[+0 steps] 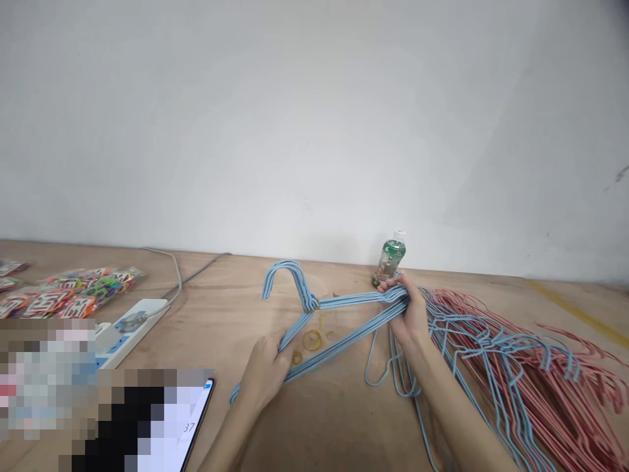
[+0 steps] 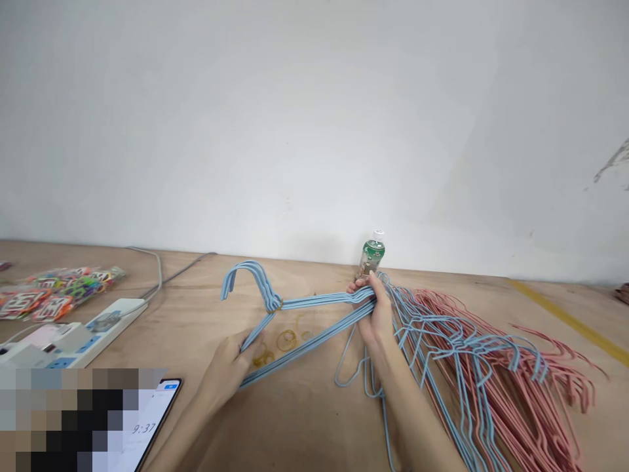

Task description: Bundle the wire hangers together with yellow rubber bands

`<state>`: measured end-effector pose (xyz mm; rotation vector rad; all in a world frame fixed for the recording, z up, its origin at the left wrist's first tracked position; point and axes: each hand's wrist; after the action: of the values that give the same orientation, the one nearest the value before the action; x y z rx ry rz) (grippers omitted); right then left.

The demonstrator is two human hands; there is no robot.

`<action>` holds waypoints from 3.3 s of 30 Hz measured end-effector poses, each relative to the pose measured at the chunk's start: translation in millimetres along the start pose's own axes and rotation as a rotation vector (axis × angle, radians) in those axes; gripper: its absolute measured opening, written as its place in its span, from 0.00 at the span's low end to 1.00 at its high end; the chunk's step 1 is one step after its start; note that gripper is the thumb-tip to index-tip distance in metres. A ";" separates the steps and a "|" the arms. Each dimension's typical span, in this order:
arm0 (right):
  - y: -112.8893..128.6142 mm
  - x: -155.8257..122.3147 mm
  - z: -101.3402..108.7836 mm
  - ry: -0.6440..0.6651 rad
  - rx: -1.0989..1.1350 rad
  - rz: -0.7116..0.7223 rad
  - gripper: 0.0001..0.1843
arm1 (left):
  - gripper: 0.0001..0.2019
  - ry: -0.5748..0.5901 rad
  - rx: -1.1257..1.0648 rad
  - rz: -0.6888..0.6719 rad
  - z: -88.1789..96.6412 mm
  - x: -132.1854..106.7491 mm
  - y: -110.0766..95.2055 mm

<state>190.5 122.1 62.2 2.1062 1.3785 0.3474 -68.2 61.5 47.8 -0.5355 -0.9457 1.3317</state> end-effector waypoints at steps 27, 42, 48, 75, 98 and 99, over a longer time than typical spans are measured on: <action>-32.0 -35.6 -17.0 0.252 -0.238 -0.080 0.16 | 0.20 -0.087 -0.163 0.122 3.2 7.1 9.7; 2.9 -22.1 -12.4 0.188 -0.120 -0.047 0.15 | 0.20 -0.030 -0.216 0.152 6.5 6.0 4.3; -22.0 -53.2 -23.7 0.445 -0.338 -0.100 0.21 | 0.22 0.027 -0.345 0.321 12.7 7.5 7.0; 85.4 -81.2 -25.5 0.718 -0.972 0.163 0.23 | 0.27 0.253 -0.505 0.355 31.3 12.6 22.0; 113.1 -81.5 -23.8 0.429 -1.370 0.567 0.23 | 0.25 0.295 -0.386 0.315 34.5 11.2 20.3; 112.7 -79.0 -23.1 0.436 -1.458 0.606 0.21 | 0.25 0.295 -0.358 0.317 33.9 11.1 19.4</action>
<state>228.5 26.4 156.4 1.0818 0.2625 1.5424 -107.5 69.9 53.7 -1.1635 -0.8791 1.3183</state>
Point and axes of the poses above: each hand's wrist, its own x-axis towards the middle knuckle, its own z-axis out of the back of the hand, y = z × x, and after that the axes turned 12 degrees about -y, right-handed
